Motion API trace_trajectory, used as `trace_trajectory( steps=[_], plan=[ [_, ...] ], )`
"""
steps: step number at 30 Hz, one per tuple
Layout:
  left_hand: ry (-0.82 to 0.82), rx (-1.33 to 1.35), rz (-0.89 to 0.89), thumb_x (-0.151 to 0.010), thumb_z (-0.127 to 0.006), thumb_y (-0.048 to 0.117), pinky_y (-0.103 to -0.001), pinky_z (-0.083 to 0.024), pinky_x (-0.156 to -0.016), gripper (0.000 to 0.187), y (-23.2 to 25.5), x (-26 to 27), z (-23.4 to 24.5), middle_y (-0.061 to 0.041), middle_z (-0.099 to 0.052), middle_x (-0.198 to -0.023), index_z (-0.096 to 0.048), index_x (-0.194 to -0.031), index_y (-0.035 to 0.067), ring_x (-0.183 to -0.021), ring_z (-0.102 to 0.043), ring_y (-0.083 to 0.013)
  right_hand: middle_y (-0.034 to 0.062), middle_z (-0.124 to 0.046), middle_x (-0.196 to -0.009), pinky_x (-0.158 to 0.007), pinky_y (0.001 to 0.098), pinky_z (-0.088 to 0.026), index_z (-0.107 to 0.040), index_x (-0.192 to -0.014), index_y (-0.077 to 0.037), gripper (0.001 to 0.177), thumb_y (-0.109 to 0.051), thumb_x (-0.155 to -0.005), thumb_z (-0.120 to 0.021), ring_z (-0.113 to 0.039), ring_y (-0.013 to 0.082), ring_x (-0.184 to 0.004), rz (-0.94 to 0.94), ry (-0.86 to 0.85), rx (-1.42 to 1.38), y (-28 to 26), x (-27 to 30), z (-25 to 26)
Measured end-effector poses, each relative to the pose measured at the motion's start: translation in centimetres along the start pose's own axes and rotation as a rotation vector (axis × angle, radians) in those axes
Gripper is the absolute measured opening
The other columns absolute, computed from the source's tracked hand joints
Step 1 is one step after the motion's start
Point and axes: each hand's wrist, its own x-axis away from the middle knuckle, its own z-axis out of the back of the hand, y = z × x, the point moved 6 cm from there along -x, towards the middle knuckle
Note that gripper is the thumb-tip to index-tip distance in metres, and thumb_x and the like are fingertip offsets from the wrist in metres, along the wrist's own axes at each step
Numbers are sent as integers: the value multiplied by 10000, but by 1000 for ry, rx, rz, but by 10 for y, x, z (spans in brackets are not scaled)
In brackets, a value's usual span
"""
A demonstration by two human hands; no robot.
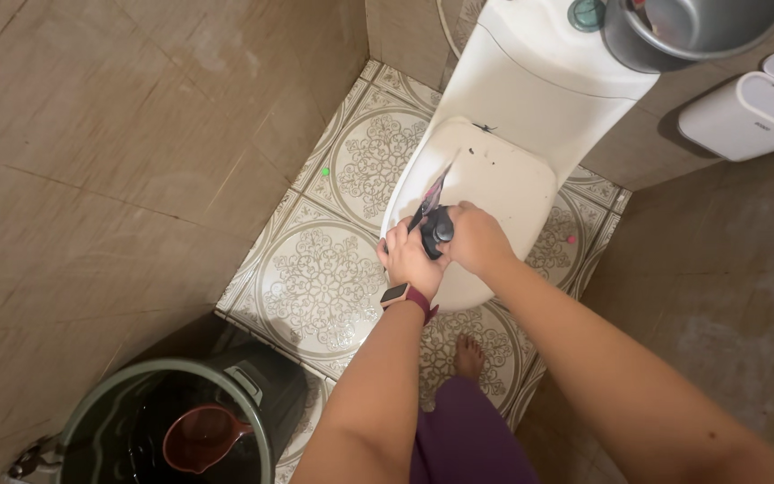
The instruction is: The person refills a black shampoo bottle from a black pouch by squeezing the pouch over the bottle opening. They then wash their hands using water from a bucket and a scoop, and finally pick up a toothbrush and a tube of cream from a wall-mounted holder.
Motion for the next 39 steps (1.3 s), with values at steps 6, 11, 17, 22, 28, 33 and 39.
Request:
trace_trajectory(
  steps=[6, 11, 17, 22, 28, 33, 39],
  plan=[
    [80, -97, -18, -908, -732, 214, -567, -201, -1185, 344, -8, -1, -15, -21, -570, -1362, -677, -1243, 156, -1328, -482, -241, 203, -731, -938, -800, 440, -562, -702, -992, -23, 492, -451, -794, -840, -716, 373, -894, -412, -3, 59, -27, 9, 14],
    [-18, -59, 5, -744, -686, 130, -567, -188, -1184, 525, -6, 1, -6, -43, -568, -1327, -654, -1268, 122, -1301, -477, -260, 202, -669, -1103, -746, 477, -522, -609, -1175, 0, 714, -357, -635, -913, -677, 398, -941, -302, 97, -106, -17, 24, 12],
    [22, -3, -1, -727, -705, 161, -571, -181, -1160, 515, -2, 0, -3, -80, -576, -1294, -647, -1234, 90, -1295, -477, -291, 159, -689, -1094, -844, 401, -565, -680, -1094, -59, 502, -282, -682, -863, -699, 347, -1003, -187, 251, -310, -6, 30, -8],
    [48, 1, -12, -853, -637, 96, -541, -196, -1188, 431, -12, 6, -19, -106, -580, -1314, -654, -1283, 108, -1321, -476, -306, 128, -684, -1002, -848, 408, -547, -609, -1189, -57, 576, -332, -760, -878, -700, 335, -973, -590, 139, -323, -23, 40, -1],
    [5, -21, 33, -770, -635, 63, -544, -182, -1163, 525, -9, 4, -12, -128, -560, -1300, -632, -1294, 94, -1307, -459, -321, 135, -582, -1188, -826, 391, -557, -680, -1157, -68, 458, -146, -728, -821, -682, 334, -1003, -116, 363, -446, -24, 43, 0],
    [34, 1, 88, -863, -597, 56, -547, -182, -1187, 446, -7, 3, -12, -92, -572, -1310, -639, -1302, 125, -1271, -491, -283, 111, -596, -1109, -805, 414, -562, -622, -979, -37, 410, -192, -702, -883, -683, 345, -938, -255, 383, -453, -14, 31, -16],
    [14, -8, 97, -888, -586, 87, -558, -177, -1193, 397, -11, -1, -14, -89, -591, -1265, -652, -1277, 128, -1318, -487, -269, 114, -579, -1107, -737, 458, -546, -571, -954, -36, 436, -227, -713, -880, -672, 382, -866, -414, 362, -388, -26, 29, -10]
  ],
)
